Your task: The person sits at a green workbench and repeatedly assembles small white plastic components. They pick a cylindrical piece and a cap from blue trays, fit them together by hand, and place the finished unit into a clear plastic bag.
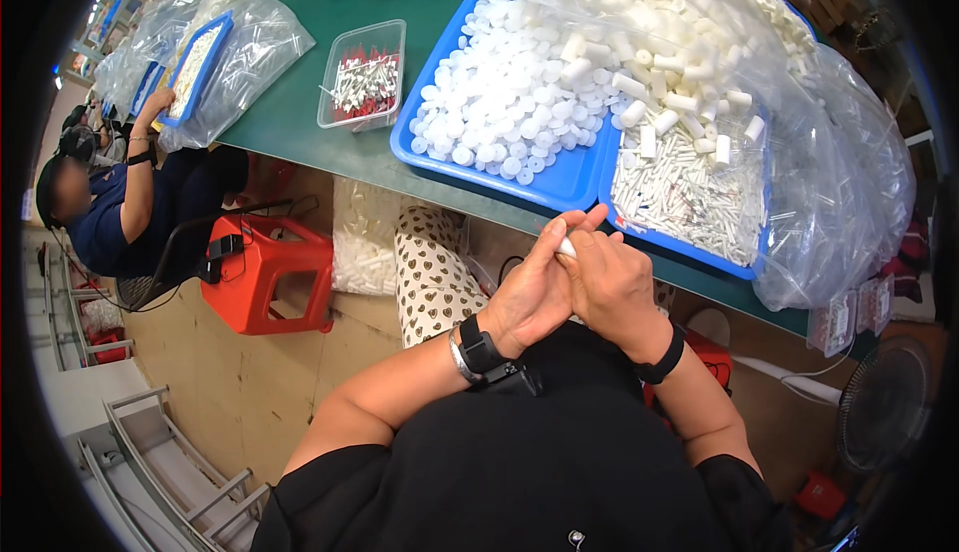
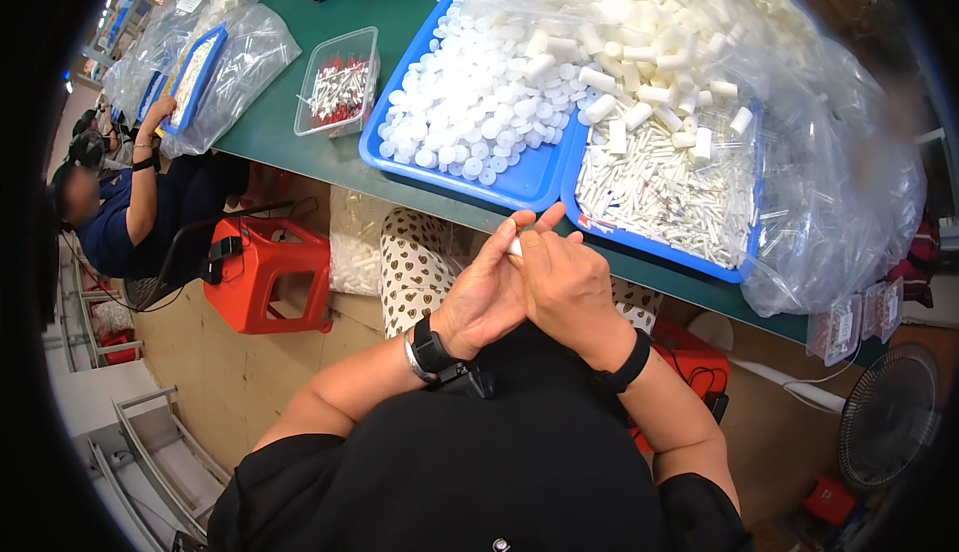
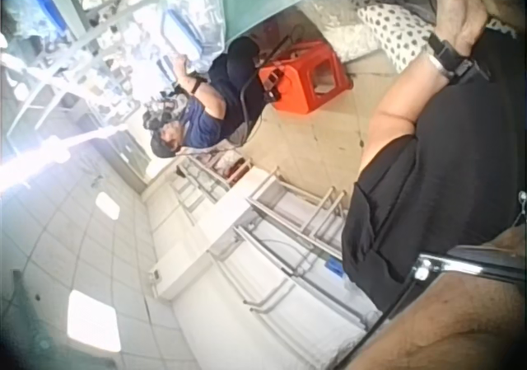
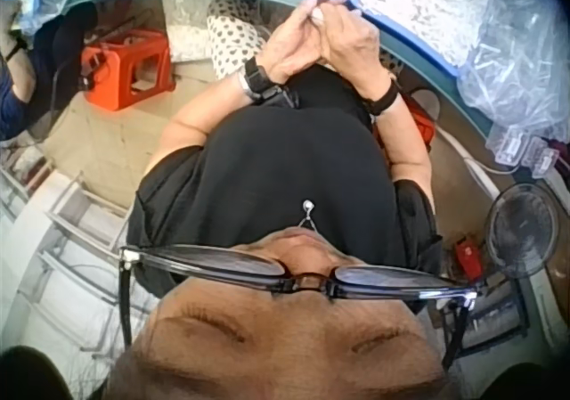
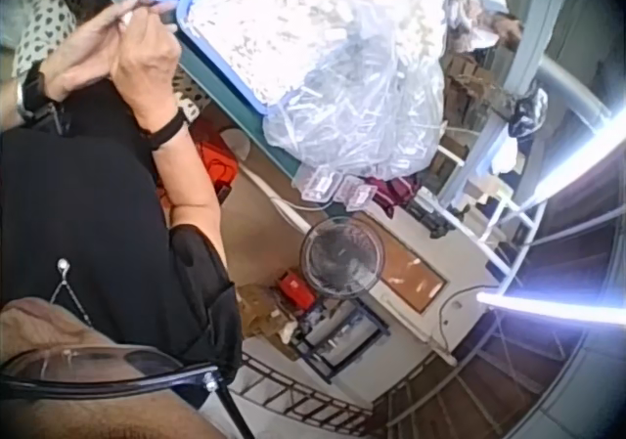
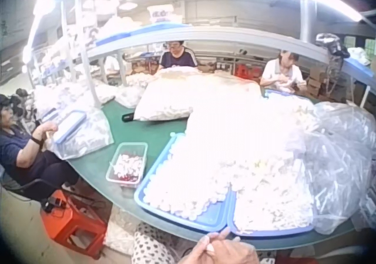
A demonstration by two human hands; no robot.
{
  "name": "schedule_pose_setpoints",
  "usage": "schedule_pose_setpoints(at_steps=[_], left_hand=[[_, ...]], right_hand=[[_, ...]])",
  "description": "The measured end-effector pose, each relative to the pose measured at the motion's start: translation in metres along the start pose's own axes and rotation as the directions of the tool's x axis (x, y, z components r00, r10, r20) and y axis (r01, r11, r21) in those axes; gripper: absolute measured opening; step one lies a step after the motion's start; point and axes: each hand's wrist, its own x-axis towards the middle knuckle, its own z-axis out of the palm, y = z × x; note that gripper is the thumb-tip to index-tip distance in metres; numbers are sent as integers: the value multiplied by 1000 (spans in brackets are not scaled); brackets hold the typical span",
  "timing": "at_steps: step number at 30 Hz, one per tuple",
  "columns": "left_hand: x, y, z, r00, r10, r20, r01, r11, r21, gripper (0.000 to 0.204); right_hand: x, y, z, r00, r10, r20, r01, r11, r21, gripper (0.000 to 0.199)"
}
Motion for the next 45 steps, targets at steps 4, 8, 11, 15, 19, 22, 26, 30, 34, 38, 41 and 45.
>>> schedule_pose_setpoints(at_steps=[4, 8, 11, 15, 19, 22, 26, 30, 34, 38, 41, 45], left_hand=[[2, 4, 3, 1000, 17, -10, -16, 996, 90, 51], [1, 5, 5, 1000, 29, -5, -28, 973, 230, 59], [0, 3, 3, 999, 49, 5, -48, 953, 300, 62], [-6, 3, -5, 996, -16, -85, 49, 914, 402, 63], [-10, 14, -20, 993, -85, -78, 112, 873, 475, 65], [-12, 25, -7, 1000, -26, 4, 22, 909, 417, 62], [-13, 26, -2, 994, -101, 53, 71, 915, 396, 59], [-11, 12, -11, 993, 73, 91, -108, 868, 485, 53], [-10, -1, -10, 971, 231, 65, -233, 842, 487, 52], [-8, 2, -9, 985, 169, 42, -171, 897, 407, 58], [-10, 9, 0, 985, 169, -46, -145, 934, 328, 62], [-9, 15, -9, 992, 126, -7, -117, 938, 327, 61]], right_hand=[[-3, -2, 10, 990, 140, -33, -135, 984, 113, 20], [-2, -2, 15, 977, 192, -92, -168, 959, 227, 19], [-2, 0, 17, 980, 183, -79, -161, 961, 225, 18], [-10, 5, 17, 956, 283, 78, -291, 882, 370, 21], [-17, 21, 7, 789, 359, 499, -613, 408, 676, 35], [-6, 16, -10, 554, 208, 806, -802, -125, 584, 48], [-6, 17, -7, 531, 60, 845, -746, -439, 501, 51], [-4, 11, -3, 562, 92, 822, -720, -434, 542, 47], [-4, -3, 5, 661, 330, 674, -707, -28, 707, 40], [-2, -11, 15, 908, 355, 222, -416, 706, 573, 30], [0, -5, 12, 897, 340, 284, -442, 727, 526, 22], [-2, -4, 12, 874, 357, 329, -484, 678, 553, 21]])
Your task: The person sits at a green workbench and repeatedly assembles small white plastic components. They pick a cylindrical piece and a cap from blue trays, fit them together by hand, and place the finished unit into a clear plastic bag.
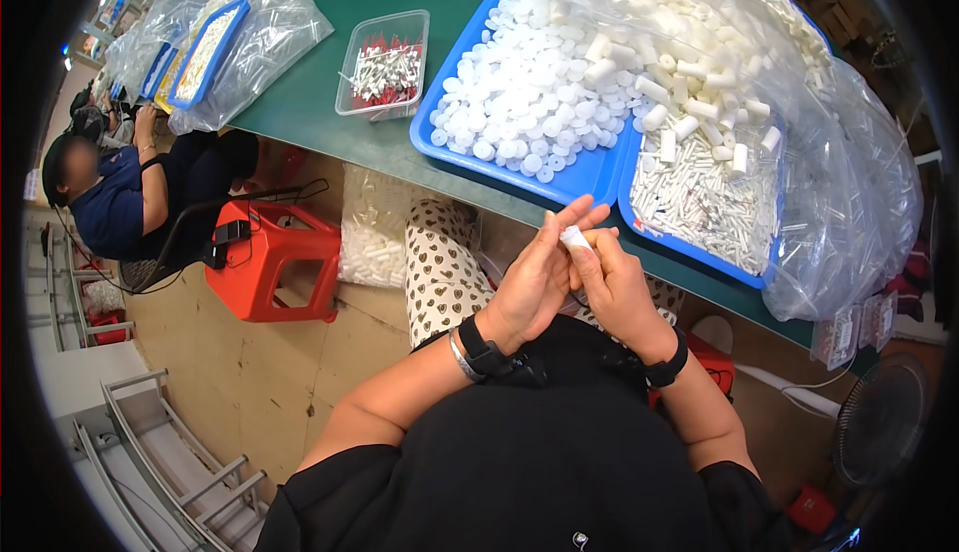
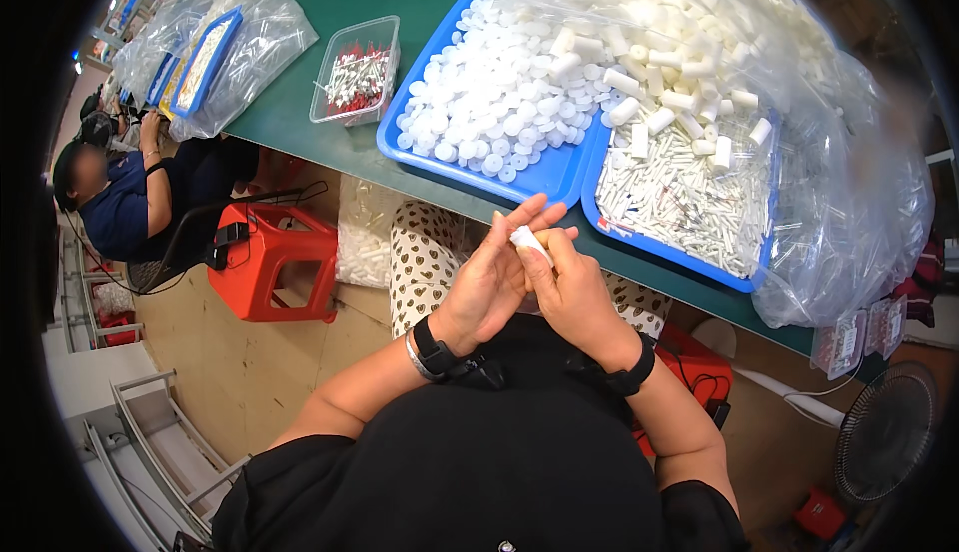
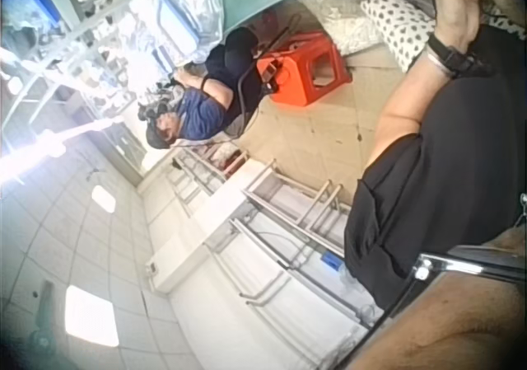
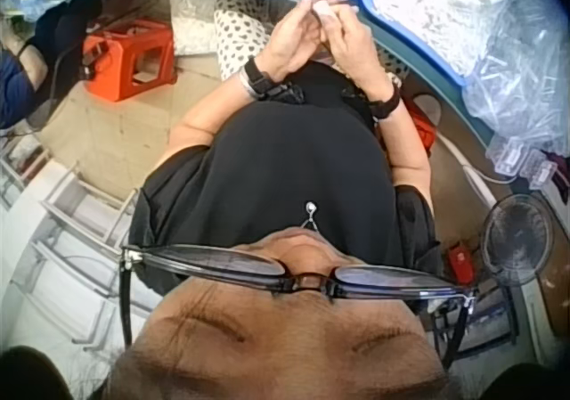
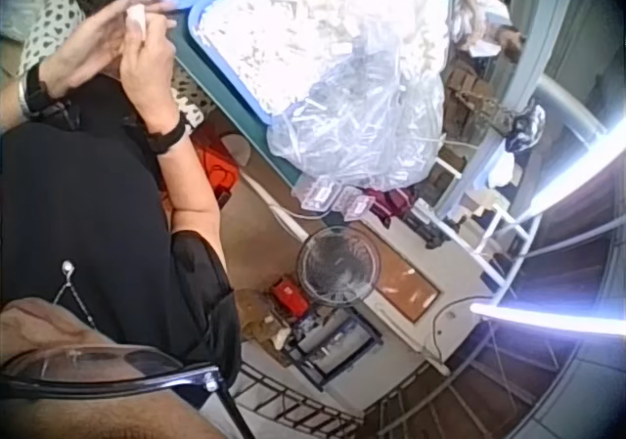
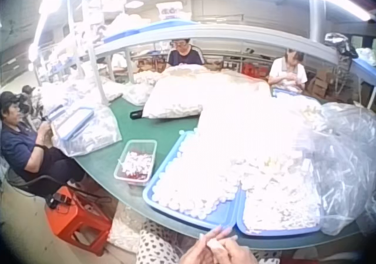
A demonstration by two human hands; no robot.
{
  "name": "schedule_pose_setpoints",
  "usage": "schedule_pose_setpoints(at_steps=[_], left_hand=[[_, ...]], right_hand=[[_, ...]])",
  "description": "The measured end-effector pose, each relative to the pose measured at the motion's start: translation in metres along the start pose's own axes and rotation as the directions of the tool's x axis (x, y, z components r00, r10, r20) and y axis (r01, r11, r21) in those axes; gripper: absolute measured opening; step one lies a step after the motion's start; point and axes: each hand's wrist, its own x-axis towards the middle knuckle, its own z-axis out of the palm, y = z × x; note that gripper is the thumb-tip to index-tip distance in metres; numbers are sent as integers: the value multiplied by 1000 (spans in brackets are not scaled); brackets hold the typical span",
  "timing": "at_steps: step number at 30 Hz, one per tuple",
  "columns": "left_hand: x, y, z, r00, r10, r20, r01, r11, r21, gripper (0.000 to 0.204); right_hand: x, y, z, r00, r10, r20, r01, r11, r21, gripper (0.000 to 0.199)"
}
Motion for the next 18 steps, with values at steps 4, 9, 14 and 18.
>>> schedule_pose_setpoints(at_steps=[4, 9, 14, 18], left_hand=[[-1, -5, -5, 999, -17, 38, 15, 998, 58, 58], [-6, -11, -7, 999, -32, 44, 31, 999, 10, 55], [-2, -9, -11, 997, -82, -10, 82, 997, 6, 59], [-3, -2, -8, 995, -98, 11, 98, 995, -2, 60]], right_hand=[[-1, 2, -1, 1000, 11, 23, -12, 1000, 25, 22], [-2, 5, 1, 985, -175, -4, 162, 923, -348, 26], [1, 14, 3, 986, -161, -45, 156, 983, -96, 32], [0, 8, -13, 892, 263, 368, -422, 775, 470, 36]])
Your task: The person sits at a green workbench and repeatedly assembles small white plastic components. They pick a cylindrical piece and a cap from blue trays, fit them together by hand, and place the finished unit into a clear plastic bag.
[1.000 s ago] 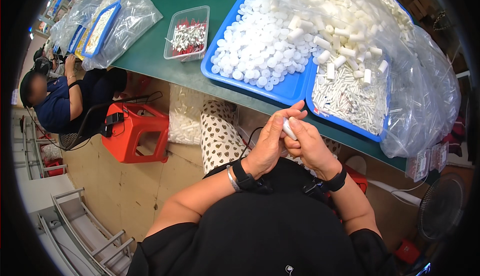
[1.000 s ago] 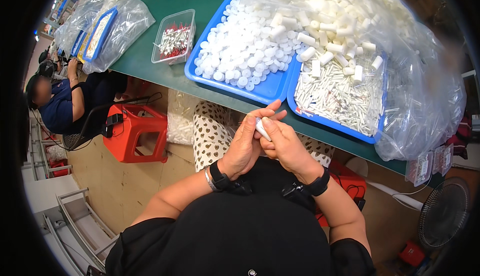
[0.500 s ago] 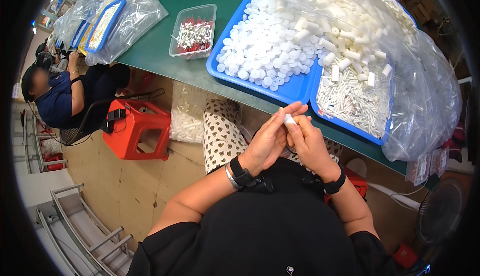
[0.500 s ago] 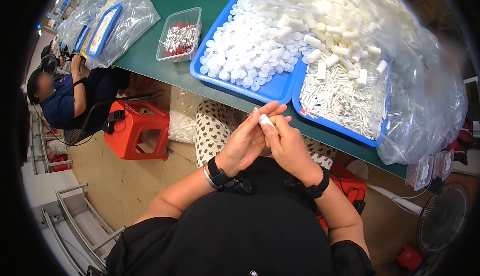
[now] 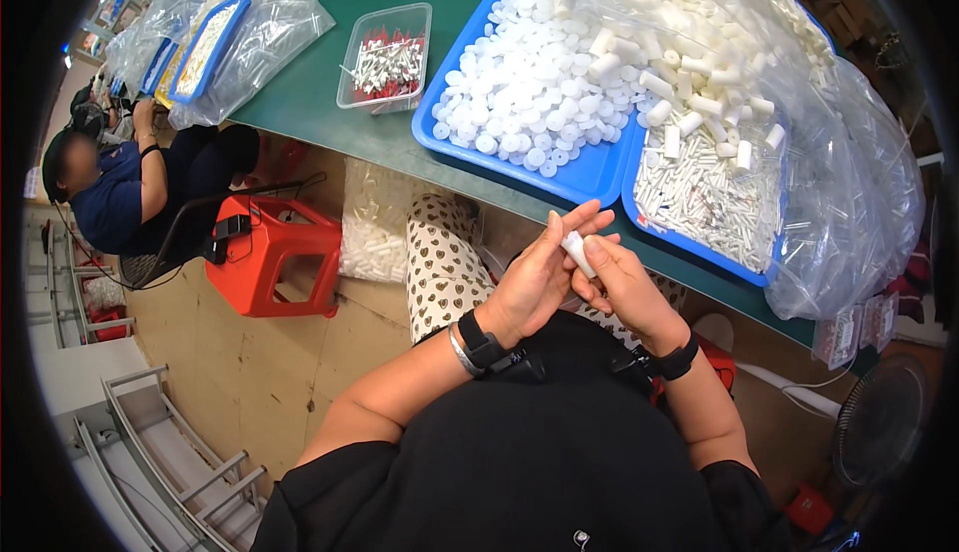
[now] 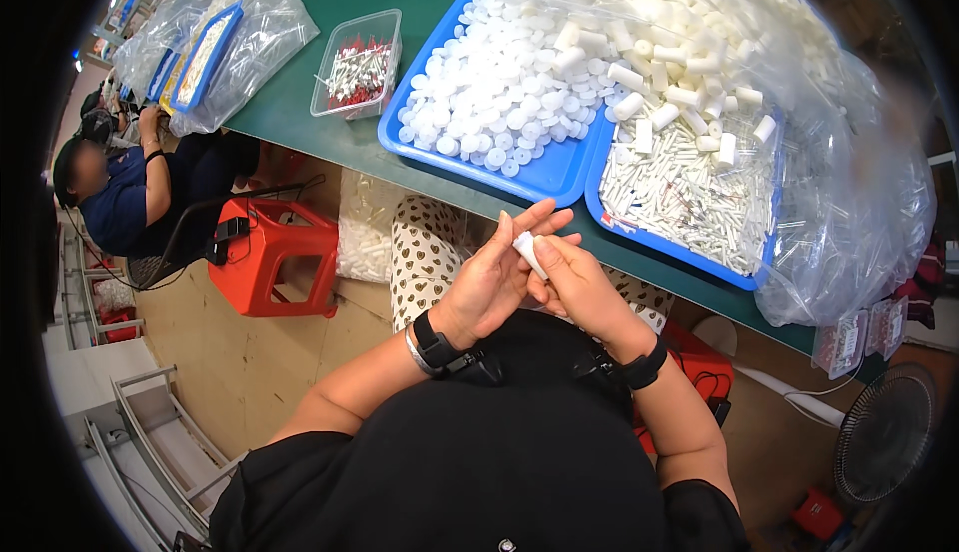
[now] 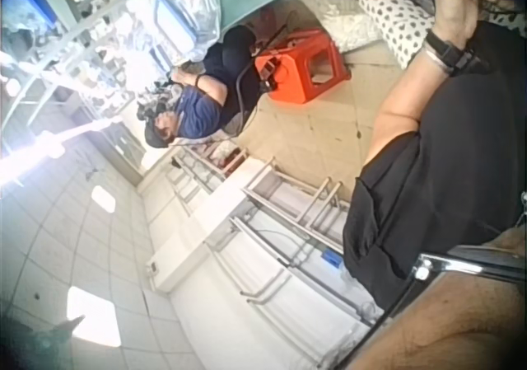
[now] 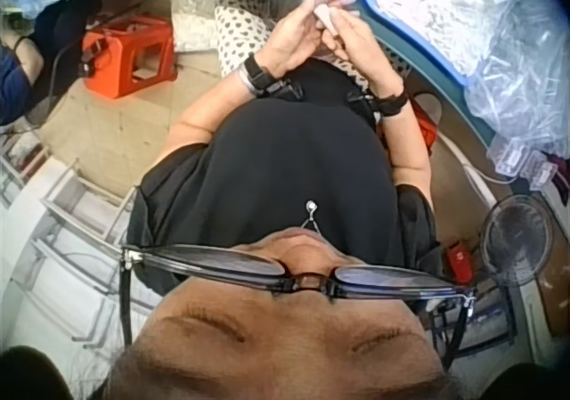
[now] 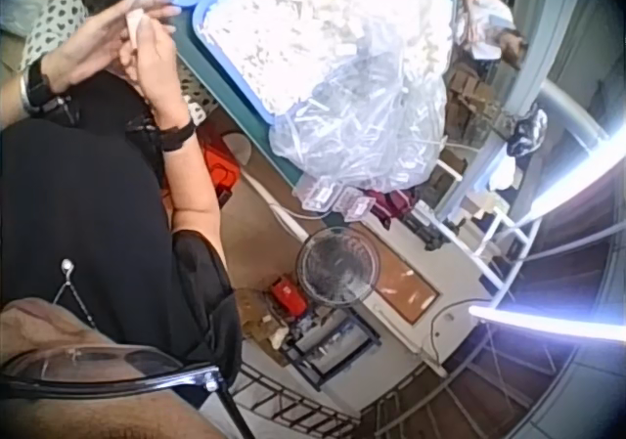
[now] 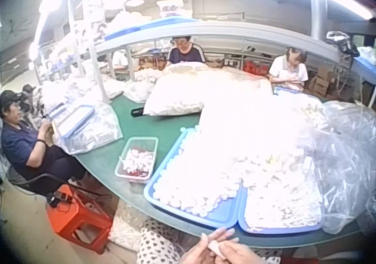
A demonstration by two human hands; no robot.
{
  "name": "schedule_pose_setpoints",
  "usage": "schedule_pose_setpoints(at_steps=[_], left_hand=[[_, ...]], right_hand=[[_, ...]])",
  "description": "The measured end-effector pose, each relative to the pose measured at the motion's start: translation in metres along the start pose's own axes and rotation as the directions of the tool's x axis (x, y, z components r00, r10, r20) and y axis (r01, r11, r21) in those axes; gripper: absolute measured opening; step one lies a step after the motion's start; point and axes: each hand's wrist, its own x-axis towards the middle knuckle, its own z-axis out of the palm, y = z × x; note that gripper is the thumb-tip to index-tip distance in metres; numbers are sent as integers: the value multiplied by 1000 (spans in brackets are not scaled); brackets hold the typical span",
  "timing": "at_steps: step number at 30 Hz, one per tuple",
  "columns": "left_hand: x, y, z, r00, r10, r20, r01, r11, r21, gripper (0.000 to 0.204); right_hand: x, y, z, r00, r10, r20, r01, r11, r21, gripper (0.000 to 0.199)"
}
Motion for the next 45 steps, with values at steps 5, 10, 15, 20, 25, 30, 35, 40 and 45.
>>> schedule_pose_setpoints(at_steps=[5, 10, 15, 20, 25, 30, 35, 40, 45], left_hand=[[-12, -13, -7, 995, -94, -14, 95, 992, 85, 58], [-13, -48, -40, 918, -316, -238, 306, 949, -80, 52], [-6, -56, -63, 753, -513, -412, 446, 858, -254, 53], [-5, -41, -77, 770, -426, -475, 370, 905, -210, 36], [-10, 11, -39, 951, -155, -268, 243, 910, 337, 27], [4, 49, -6, 978, 205, -44, -93, 612, 786, 20], [46, 71, -1, 766, 480, 427, -322, -288, 902, 21], [79, 74, -11, 724, 480, 495, -239, -499, 833, 27], [90, 76, -12, 778, 445, 444, -154, -550, 821, 26]], right_hand=[[1, 7, -9, 976, 182, 116, -193, 977, 91, 39], [7, 54, -20, 998, 35, 54, -3, 858, -513, 39], [28, 74, -35, 985, 58, -164, -166, 599, -783, 34], [44, 123, -69, 979, -181, -93, -8, 420, -908, 33], [-2, 48, -40, 992, -101, 74, 113, 458, -882, 23], [-45, -39, -39, 852, -491, 180, 359, 299, -884, 9], [-60, -54, -96, 755, -649, -95, -184, -71, -980, 8], [-57, -44, -114, 748, -660, -68, -195, -121, -973, 6], [-57, -48, -112, 696, -716, -63, -144, -52, -988, 5]])
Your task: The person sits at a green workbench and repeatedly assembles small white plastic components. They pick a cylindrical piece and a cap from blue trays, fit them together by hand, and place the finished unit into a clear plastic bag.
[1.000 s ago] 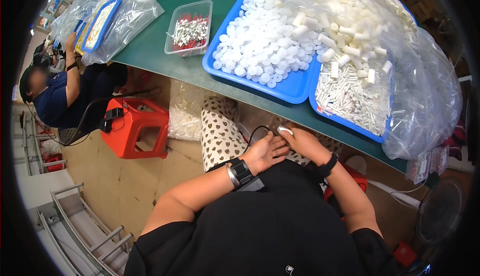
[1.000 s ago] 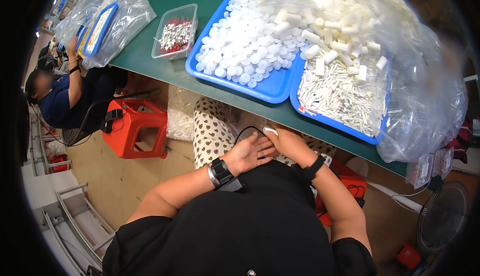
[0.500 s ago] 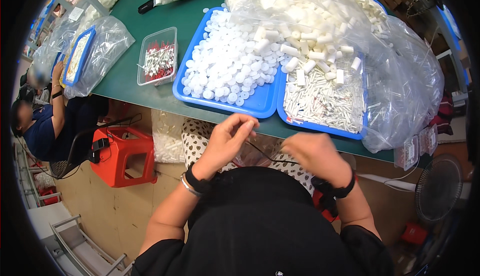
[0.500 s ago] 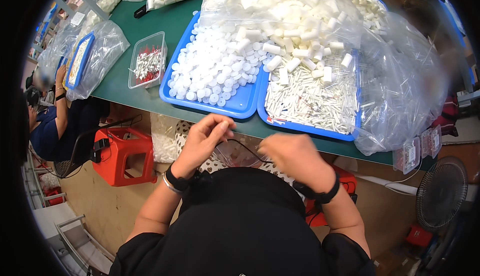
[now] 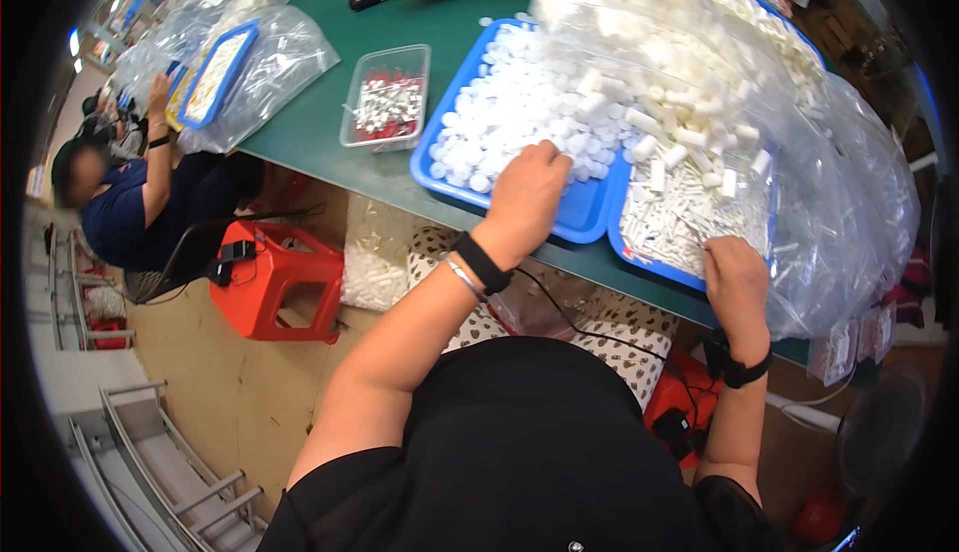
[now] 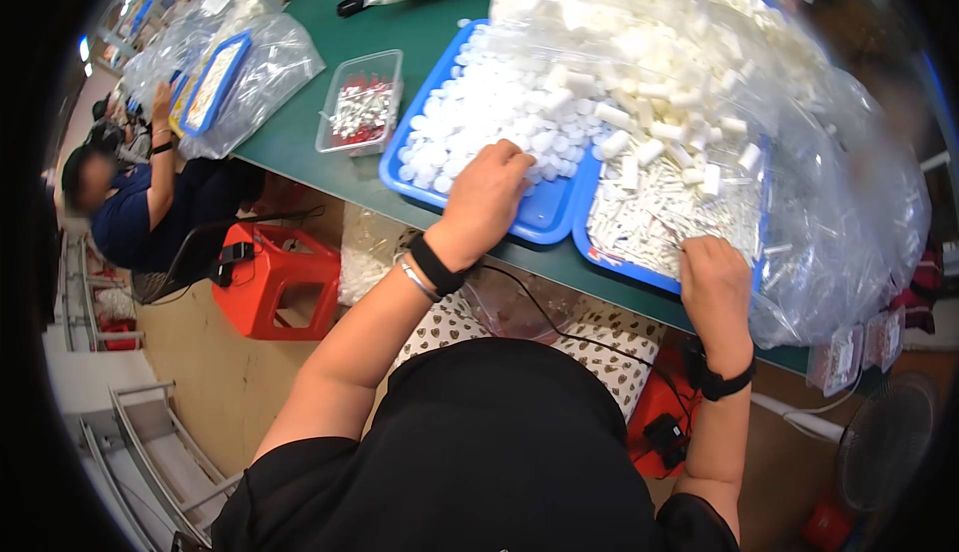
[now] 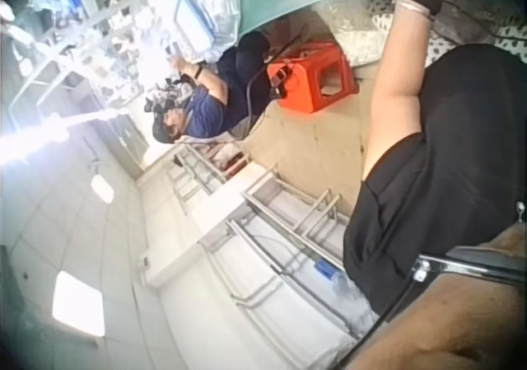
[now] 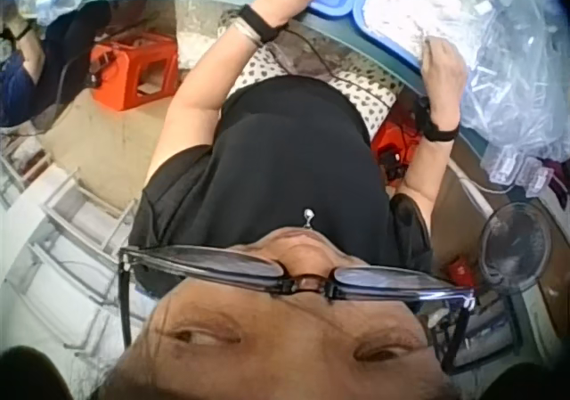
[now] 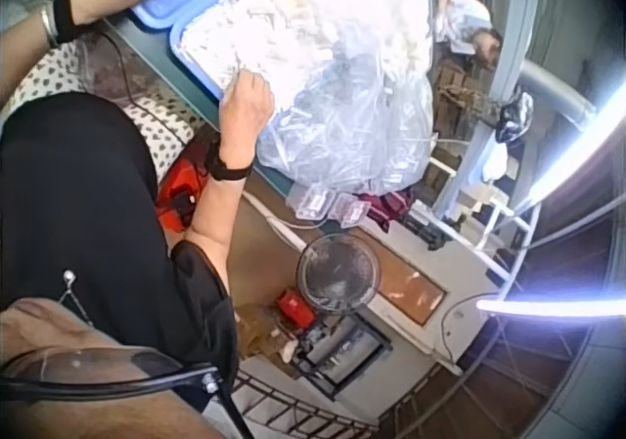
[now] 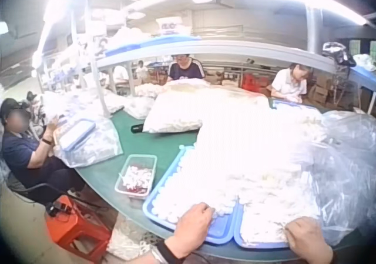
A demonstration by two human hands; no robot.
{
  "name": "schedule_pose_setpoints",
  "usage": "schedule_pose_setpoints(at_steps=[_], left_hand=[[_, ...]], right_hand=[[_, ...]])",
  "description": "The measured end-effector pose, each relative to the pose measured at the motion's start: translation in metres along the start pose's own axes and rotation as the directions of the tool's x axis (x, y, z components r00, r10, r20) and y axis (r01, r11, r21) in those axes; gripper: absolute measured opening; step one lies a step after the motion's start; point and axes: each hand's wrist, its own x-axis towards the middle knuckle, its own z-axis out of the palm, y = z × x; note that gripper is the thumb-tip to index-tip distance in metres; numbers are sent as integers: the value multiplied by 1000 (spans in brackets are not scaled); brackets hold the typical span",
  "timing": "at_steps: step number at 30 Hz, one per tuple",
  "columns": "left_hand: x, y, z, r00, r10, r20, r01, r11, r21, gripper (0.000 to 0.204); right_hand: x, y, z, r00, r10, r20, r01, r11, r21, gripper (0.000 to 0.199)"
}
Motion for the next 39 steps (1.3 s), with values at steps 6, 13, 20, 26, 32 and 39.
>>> schedule_pose_setpoints(at_steps=[6, 13, 20, 26, 32, 39], left_hand=[[-4, 0, 4, 996, 16, -83, -21, 998, -63, 21], [-2, 2, -4, 975, -167, -146, 92, 903, -420, 17], [-25, 24, -23, 833, -365, 417, 417, -82, -905, 26], [-55, 34, -17, 762, -208, 614, 422, -560, -713, 33], [-62, 34, -15, 754, -205, 624, 403, -605, -686, 34], [-62, 39, -14, 738, -284, 612, 418, -520, -745, 33]], right_hand=[[3, -14, -6, 982, 191, -2, -183, 944, 276, 12], [15, -58, 4, 966, 254, 52, -223, 709, 669, 14], [26, -94, 7, 994, 103, -35, -60, 786, 616, 9], [25, -101, 14, 993, -16, -119, 73, 866, 495, 6], [22, -99, 18, 996, -34, -85, 70, 881, 467, 6], [23, -100, 11, 993, -83, -90, 111, 919, 377, 7]])
